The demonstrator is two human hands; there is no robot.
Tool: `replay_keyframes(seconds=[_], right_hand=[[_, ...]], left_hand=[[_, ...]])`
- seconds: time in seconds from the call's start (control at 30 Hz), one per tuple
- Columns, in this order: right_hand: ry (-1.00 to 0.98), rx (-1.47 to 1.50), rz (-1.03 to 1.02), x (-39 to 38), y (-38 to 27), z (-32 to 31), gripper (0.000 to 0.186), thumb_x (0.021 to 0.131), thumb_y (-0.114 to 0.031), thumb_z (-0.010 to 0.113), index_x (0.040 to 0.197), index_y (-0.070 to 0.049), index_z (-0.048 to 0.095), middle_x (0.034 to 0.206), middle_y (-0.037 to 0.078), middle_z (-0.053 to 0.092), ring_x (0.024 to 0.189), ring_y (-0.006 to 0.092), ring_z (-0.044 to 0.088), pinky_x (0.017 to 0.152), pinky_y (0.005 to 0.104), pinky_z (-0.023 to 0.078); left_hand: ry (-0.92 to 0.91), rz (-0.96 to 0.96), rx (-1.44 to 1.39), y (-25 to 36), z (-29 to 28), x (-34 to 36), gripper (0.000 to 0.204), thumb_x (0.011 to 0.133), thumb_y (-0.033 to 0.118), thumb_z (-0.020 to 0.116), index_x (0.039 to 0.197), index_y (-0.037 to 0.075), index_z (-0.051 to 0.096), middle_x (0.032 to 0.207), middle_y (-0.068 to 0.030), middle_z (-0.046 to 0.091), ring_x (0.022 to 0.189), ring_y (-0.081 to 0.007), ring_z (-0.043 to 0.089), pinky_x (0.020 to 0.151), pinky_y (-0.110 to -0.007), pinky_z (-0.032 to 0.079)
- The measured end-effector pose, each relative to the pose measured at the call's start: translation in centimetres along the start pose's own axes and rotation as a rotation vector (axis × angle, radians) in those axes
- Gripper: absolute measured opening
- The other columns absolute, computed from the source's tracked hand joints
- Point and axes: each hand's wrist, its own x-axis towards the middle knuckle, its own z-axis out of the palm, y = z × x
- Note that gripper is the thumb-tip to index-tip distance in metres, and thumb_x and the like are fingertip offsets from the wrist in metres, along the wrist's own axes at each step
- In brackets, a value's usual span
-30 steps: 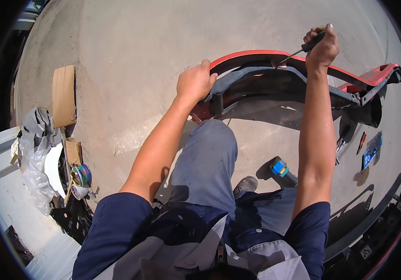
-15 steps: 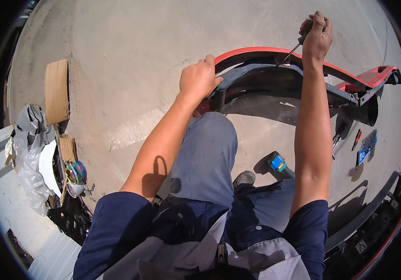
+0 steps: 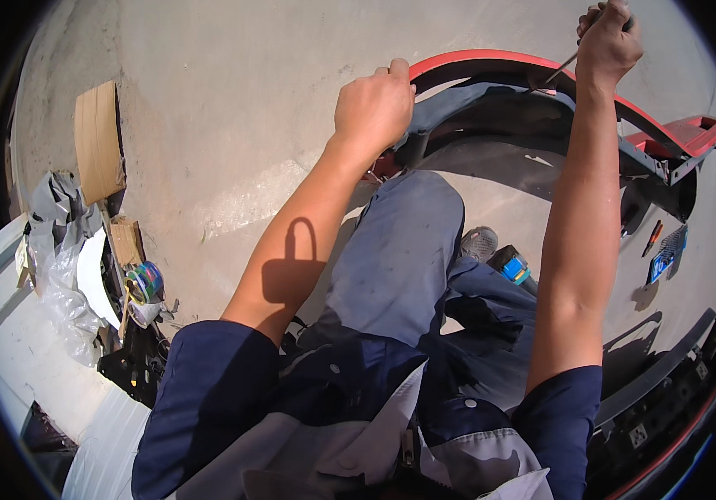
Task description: The person unscrews and removes a plastic light housing and other internal components from a large red vehicle bumper while sitting on the ground.
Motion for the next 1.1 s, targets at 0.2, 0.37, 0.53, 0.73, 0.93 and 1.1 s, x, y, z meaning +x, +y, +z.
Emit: replay_keyframes(seconds=[0.2,0.37,0.53,0.73,0.93,1.1], right_hand=[[0.047,0.059,0.101,0.2,-2.5,2.3,0.037,0.100,-0.039,0.064,0.090,-0.003,0.060,0.075,0.006,0.062,0.060,0.0140,0.059,0.055,0.0262,0.047],[0.060,0.042,0.139,0.5,-2.8,2.6,0.032,0.099,-0.034,0.065,0.087,-0.005,0.061,0.074,0.005,0.061,0.061,0.0143,0.058,0.055,0.0267,0.047],[0.012,0.024,0.186,0.2,-2.6,2.3,0.028,0.099,-0.029,0.065,0.084,-0.006,0.062,0.073,0.005,0.060,0.061,0.0147,0.058,0.055,0.0272,0.047],[-0.319,0.028,0.392,0.6,-2.6,0.2,0.024,0.099,-0.023,0.066,0.081,-0.008,0.062,0.072,0.005,0.059,0.061,0.0151,0.057,0.055,0.0277,0.046],[-0.866,0.397,0.217,3.0,-0.8,-0.9,0.046,0.103,-0.045,0.055,0.068,-0.015,0.050,0.054,-0.003,0.043,0.045,0.0076,0.039,0.043,0.0240,0.032],[-0.471,0.204,0.126,2.0,-0.2,-0.7,0.047,0.105,-0.047,0.052,0.071,-0.015,0.048,0.053,-0.004,0.042,0.043,0.0059,0.038,0.042,0.0222,0.031]], left_hand=[[-0.034,-0.021,0.022,-0.3,-0.7,0.1,0.025,0.099,0.025,0.057,0.106,0.002,0.058,0.089,-0.0208,0.072,0.081,-0.0433,0.069,0.069,-0.052,0.054],[-0.062,-0.048,0.020,-0.1,-0.9,0.7,0.028,0.099,0.029,0.058,0.108,0.002,0.058,0.092,-0.0210,0.073,0.083,-0.0432,0.069,0.072,-0.052,0.054],[-0.081,-0.050,0.010,-0.1,-0.8,0.7,0.030,0.100,0.032,0.058,0.110,0.004,0.059,0.094,-0.0204,0.073,0.085,-0.0423,0.070,0.073,-0.051,0.055],[-0.128,-0.067,0.024,-0.1,-1.4,0.8,0.034,0.100,0.035,0.058,0.114,0.004,0.059,0.097,-0.0200,0.073,0.087,-0.0413,0.070,0.076,-0.049,0.055],[-0.146,-0.079,0.010,-0.2,-1.3,1.1,0.037,0.100,0.038,0.060,0.117,0.005,0.060,0.097,-0.0195,0.074,0.088,-0.0406,0.070,0.078,-0.048,0.055],[-0.126,-0.077,0.018,0.1,-1.2,1.3,0.038,0.097,0.039,0.065,0.112,0.005,0.061,0.094,-0.0186,0.074,0.084,-0.0378,0.072,0.074,-0.046,0.057]])
